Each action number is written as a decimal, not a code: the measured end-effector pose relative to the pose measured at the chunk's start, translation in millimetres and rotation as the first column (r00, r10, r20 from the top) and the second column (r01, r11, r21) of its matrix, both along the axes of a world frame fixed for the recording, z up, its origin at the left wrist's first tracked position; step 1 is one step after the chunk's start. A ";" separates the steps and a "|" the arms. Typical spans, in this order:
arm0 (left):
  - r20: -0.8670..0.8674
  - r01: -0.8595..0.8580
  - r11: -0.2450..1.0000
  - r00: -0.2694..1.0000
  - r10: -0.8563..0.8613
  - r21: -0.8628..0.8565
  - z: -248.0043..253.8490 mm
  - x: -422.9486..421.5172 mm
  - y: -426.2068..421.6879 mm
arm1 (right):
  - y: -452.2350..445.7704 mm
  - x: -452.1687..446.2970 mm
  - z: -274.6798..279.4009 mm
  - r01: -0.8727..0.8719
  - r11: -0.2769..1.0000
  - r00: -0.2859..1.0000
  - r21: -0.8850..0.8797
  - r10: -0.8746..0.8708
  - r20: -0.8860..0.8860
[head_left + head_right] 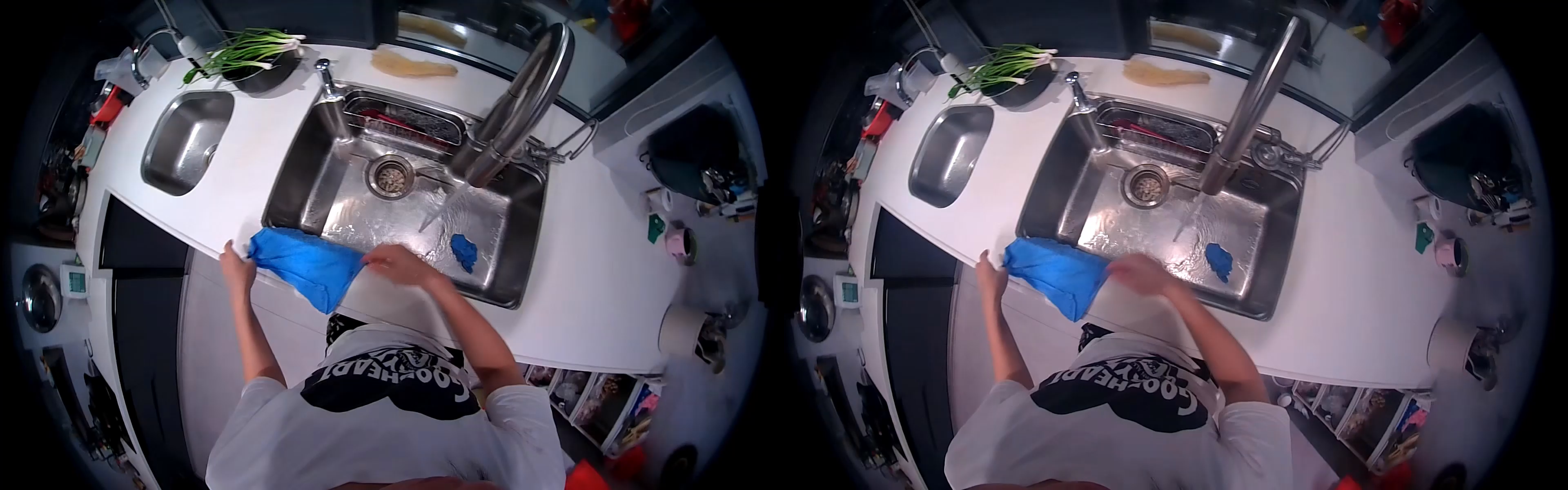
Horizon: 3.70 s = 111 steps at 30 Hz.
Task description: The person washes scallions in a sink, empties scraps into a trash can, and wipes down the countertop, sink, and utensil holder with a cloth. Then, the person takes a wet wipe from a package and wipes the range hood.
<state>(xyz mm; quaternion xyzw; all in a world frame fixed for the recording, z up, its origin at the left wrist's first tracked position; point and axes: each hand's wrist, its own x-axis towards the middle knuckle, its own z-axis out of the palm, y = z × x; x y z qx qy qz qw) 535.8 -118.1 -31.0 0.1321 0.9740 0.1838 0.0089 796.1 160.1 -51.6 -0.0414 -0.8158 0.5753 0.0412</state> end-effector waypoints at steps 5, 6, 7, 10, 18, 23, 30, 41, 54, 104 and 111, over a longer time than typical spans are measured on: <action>-0.199 0.139 0.982 0.974 -0.111 0.128 -0.1 15.1 33.8 | 106.4 79.1 -135.7 0.133 0.733 0.584 0.667 -0.602 0.545; -0.244 0.239 0.959 0.949 -0.198 0.150 1.3 22.1 51.3 | 117.2 95.5 -158.7 0.083 0.690 0.482 0.719 -0.659 0.577; -0.200 0.285 0.938 0.948 -0.247 0.197 12.7 36.1 75.5 | 119.8 102.7 -173.8 0.103 0.708 0.461 0.699 -0.657 0.597; -0.198 0.537 0.799 0.843 -0.500 0.269 14.5 71.1 136.6 | 124.4 111.5 -194.2 0.262 0.736 0.459 0.624 -0.664 0.590; 0.893 -0.168 0.878 0.126 -0.431 0.448 -34.1 152.6 273.0 | 95.2 31.7 -98.4 0.767 0.370 0.637 -0.524 -0.532 0.557; 0.703 -0.657 0.722 -0.408 -0.582 0.217 -139.1 148.8 317.8 | 55.6 8.7 -52.6 0.777 0.621 0.624 -0.106 -0.782 -0.010; 0.723 -0.707 0.671 -0.342 -0.601 0.223 -131.3 183.3 322.3 | 51.6 -0.7 -49.7 0.834 0.441 0.483 0.331 -0.874 -0.054; 0.636 -0.733 0.646 -0.398 -0.661 0.212 -153.1 180.1 329.2 | 33.3 -8.6 -26.6 0.820 0.360 0.442 0.444 -0.892 -0.094; 0.378 0.500 0.762 0.668 -0.641 0.411 -85.4 128.6 307.2 | 116.6 83.6 -124.2 0.682 0.726 0.687 0.089 -0.677 0.263; 0.698 -0.488 0.499 0.475 -0.536 0.716 -100.7 199.1 320.2 | 87.2 14.7 -51.9 0.502 -0.034 0.648 -0.864 -0.647 0.402; 0.715 -0.437 0.738 -0.256 -0.650 0.514 -39.2 164.3 289.0 | 93.5 15.3 -10.9 0.422 0.230 0.764 -0.877 -0.611 0.208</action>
